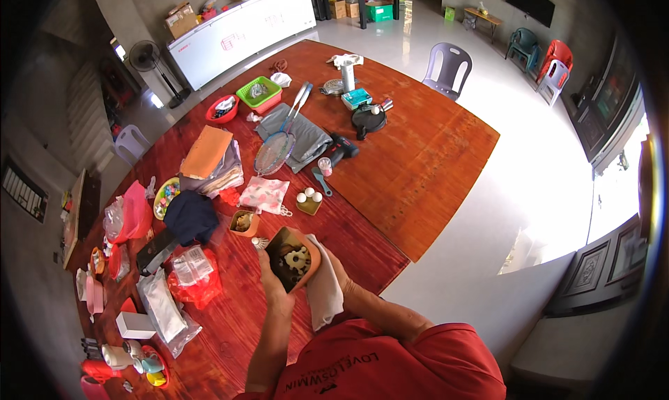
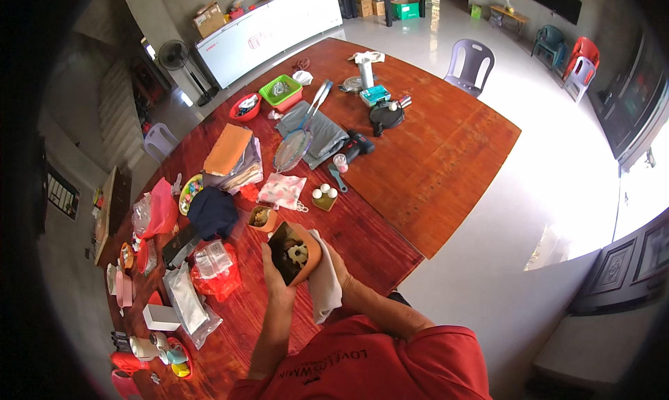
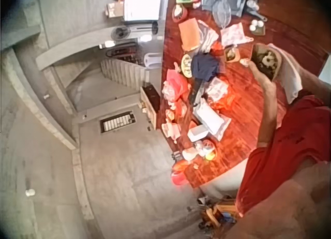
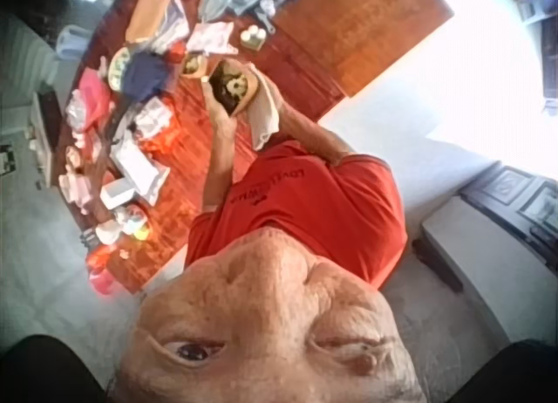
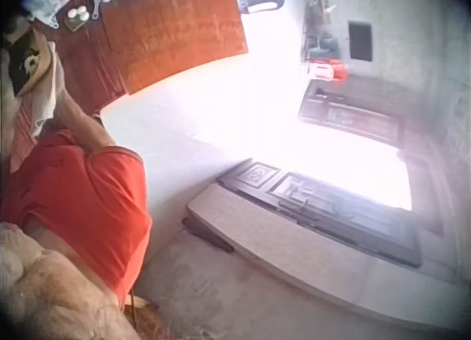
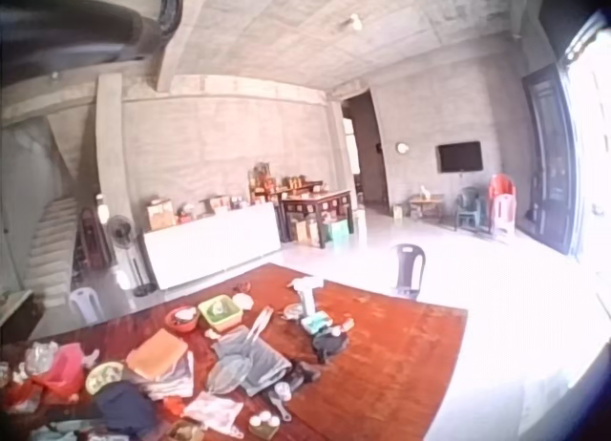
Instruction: The person wipes various small items on a wooden table using a white cloth. They handle a small white bottle, a small square box, a shuttlecock, a small brown box, and a plastic package, wiping each one individually before placing it back on the table.
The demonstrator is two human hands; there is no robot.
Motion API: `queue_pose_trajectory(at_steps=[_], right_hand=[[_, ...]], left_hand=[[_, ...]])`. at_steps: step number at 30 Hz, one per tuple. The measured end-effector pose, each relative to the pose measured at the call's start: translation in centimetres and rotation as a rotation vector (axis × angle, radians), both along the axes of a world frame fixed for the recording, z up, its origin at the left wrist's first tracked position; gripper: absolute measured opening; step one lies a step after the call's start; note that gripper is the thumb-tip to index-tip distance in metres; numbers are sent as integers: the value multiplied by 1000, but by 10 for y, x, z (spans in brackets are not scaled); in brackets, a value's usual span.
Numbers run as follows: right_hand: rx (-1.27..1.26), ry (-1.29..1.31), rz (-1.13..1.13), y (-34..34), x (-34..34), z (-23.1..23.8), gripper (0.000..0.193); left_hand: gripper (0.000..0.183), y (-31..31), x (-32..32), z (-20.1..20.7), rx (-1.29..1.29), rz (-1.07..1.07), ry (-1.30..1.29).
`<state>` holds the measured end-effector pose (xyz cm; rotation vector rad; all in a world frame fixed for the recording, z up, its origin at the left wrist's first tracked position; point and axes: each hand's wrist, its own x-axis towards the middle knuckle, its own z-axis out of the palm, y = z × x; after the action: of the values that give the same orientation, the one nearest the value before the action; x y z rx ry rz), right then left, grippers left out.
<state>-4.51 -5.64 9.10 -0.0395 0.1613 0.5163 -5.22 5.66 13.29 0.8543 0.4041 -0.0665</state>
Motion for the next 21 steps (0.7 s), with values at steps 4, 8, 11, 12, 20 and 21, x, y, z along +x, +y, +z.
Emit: queue_pose_trajectory(at_steps=[4, 8, 11, 12, 20, 21], right_hand=[[-187, -12, -71, -1, -18, -4, 47], [-292, -102, -288, 9, -30, 15, 63], [-734, -315, -389, 12, -29, 37, 84], [-939, -387, -468, 14, -21, 30, 89], [-1062, -503, -349, -5, 8, 49, 48], [-1041, -505, -295, -5, 8, 53, 48]], left_hand=[[57, -1, 3, -3, -18, 57, 25], [62, -8, 8, -10, -219, 47, -5], [63, 9, 23, -58, -99, 112, -212], [63, 6, 21, -57, 11, 155, -245], [51, 0, -11, -9, 263, 271, 27], [52, 8, -14, -10, 232, 218, 13]])
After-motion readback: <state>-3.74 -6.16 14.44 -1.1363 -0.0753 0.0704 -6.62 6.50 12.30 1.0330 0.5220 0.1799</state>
